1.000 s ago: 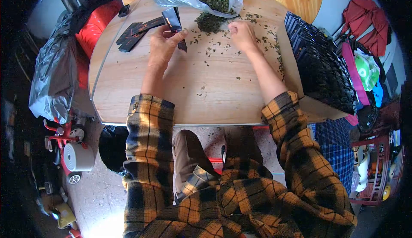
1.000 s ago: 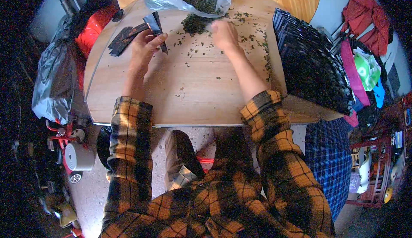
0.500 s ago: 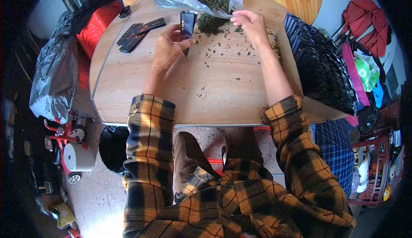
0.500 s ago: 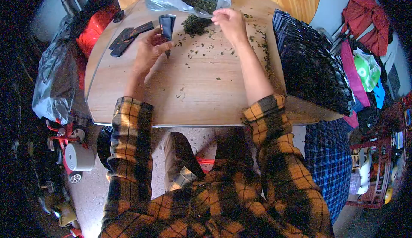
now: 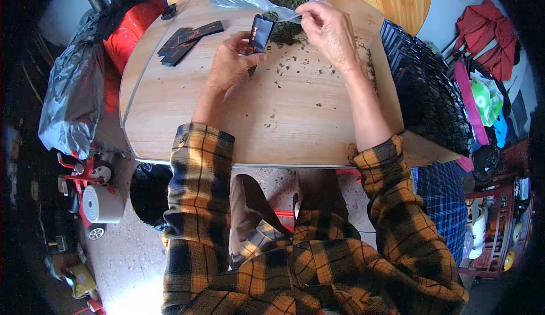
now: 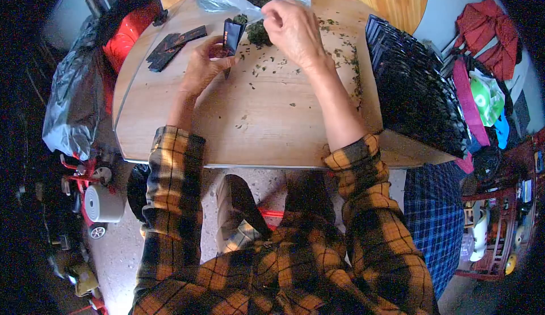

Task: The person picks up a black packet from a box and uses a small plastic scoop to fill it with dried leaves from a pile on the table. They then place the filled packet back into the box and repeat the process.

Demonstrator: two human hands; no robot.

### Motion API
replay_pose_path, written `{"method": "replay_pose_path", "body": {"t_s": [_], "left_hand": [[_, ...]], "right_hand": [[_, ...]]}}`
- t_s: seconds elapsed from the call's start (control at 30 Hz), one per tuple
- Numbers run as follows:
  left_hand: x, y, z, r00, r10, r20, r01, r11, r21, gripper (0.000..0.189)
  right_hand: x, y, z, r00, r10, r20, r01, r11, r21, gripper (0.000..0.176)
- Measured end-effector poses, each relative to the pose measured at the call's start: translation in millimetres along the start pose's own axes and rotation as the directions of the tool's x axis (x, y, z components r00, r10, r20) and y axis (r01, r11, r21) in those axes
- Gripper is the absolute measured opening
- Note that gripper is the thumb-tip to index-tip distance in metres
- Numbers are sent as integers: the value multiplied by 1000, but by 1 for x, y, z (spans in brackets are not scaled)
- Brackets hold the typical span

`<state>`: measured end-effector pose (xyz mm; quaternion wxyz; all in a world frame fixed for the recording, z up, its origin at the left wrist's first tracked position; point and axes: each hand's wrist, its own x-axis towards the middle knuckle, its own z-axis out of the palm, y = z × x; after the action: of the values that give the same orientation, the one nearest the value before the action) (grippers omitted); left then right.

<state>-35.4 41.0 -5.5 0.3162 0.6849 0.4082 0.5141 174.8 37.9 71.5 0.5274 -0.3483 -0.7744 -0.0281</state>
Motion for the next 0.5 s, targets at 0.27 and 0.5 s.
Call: {"method": "replay_pose_path", "body": {"t_s": [0.27,0.5], "left_hand": [[0,4,-2,999,-43,11,43,999,20,53],[1,4,-2,995,-90,35,94,987,-129,50]], "right_hand": [[-3,-16,8,932,-362,5,339,869,-360,19],[0,-10,1,951,-293,-97,235,891,-390,13]]}}
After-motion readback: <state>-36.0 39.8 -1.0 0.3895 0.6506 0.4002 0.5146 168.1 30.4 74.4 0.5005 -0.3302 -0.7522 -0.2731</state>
